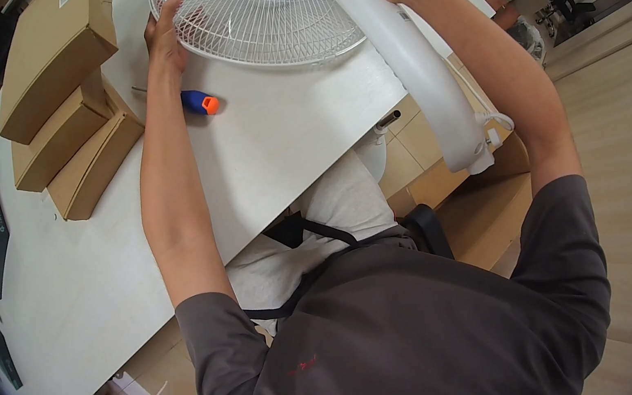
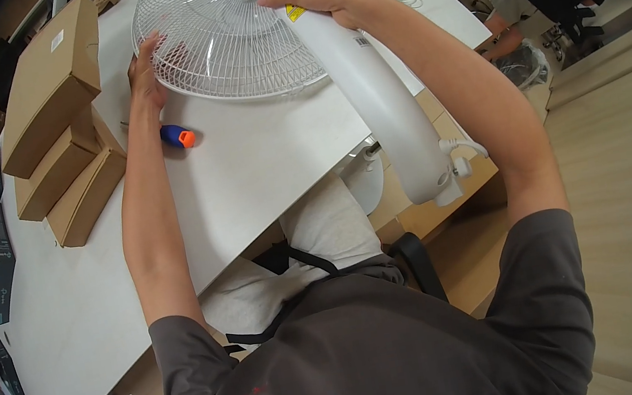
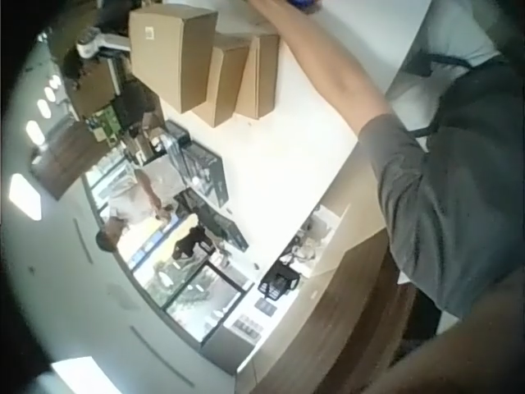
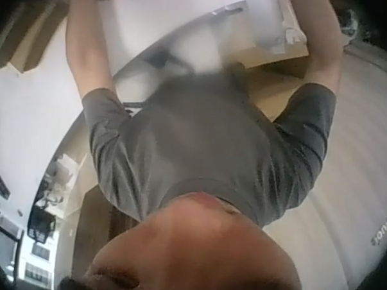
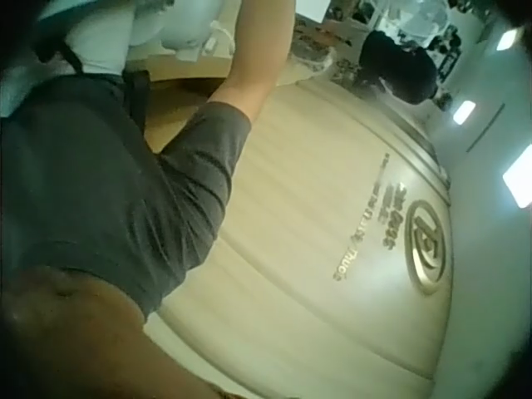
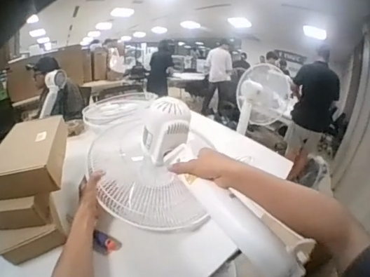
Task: The recorder is assembling a white electric fan on a table in an office environment, using a screwdriver.
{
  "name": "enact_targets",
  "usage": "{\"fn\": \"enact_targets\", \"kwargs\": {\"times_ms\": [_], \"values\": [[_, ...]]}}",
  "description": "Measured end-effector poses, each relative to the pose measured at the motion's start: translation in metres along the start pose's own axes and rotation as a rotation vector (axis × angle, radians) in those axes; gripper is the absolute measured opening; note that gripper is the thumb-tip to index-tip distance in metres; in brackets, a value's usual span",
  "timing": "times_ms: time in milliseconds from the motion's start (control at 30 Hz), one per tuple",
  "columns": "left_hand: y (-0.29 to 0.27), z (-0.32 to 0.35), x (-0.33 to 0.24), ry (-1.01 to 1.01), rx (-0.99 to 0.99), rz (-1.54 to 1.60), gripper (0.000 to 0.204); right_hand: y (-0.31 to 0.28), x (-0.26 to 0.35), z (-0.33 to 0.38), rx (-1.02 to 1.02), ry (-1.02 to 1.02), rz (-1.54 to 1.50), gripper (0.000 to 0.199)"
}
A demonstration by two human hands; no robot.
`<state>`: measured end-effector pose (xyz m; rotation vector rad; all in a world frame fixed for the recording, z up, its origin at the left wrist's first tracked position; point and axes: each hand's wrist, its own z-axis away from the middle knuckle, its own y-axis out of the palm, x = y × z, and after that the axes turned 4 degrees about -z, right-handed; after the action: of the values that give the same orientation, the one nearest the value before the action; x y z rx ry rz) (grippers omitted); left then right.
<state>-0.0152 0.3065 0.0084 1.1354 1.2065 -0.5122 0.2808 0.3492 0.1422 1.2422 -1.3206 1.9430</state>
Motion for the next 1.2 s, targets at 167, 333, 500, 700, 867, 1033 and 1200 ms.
{"fn": "enact_targets", "kwargs": {"times_ms": [167, 333, 500, 700, 867, 1033, 1200], "values": [[-0.004, -0.001, 0.002, -0.069, -0.003, 0.071, 0.051, 0.001, 0.009, -0.003, 0.029, -0.017, -0.017, 0.064], [0.002, -0.001, 0.002, -0.064, 0.001, 0.085, 0.052, -0.006, 0.011, -0.009, -0.086, 0.127, 0.120, 0.090], [-0.003, -0.003, 0.004, -0.050, -0.005, 0.024, 0.060, -0.004, 0.013, -0.014, -0.058, 0.145, 0.120, 0.088], [-0.006, -0.004, 0.005, -0.070, 0.017, -0.001, 0.062, 0.005, 0.006, -0.005, 0.015, 0.040, -0.069, 0.064], [-0.004, -0.001, 0.002, -0.117, 0.018, 0.063, 0.056, 0.003, 0.006, -0.008, 0.003, 0.059, -0.054, 0.066], [-0.003, 0.001, 0.000, -0.124, 0.022, 0.068, 0.060, -0.001, 0.017, -0.001, 0.042, 0.143, -0.089, 0.066], [-0.005, 0.001, 0.002, -0.123, 0.014, 0.063, 0.062, -0.002, 0.014, -0.004, 0.029, 0.120, -0.169, 0.064]]}}
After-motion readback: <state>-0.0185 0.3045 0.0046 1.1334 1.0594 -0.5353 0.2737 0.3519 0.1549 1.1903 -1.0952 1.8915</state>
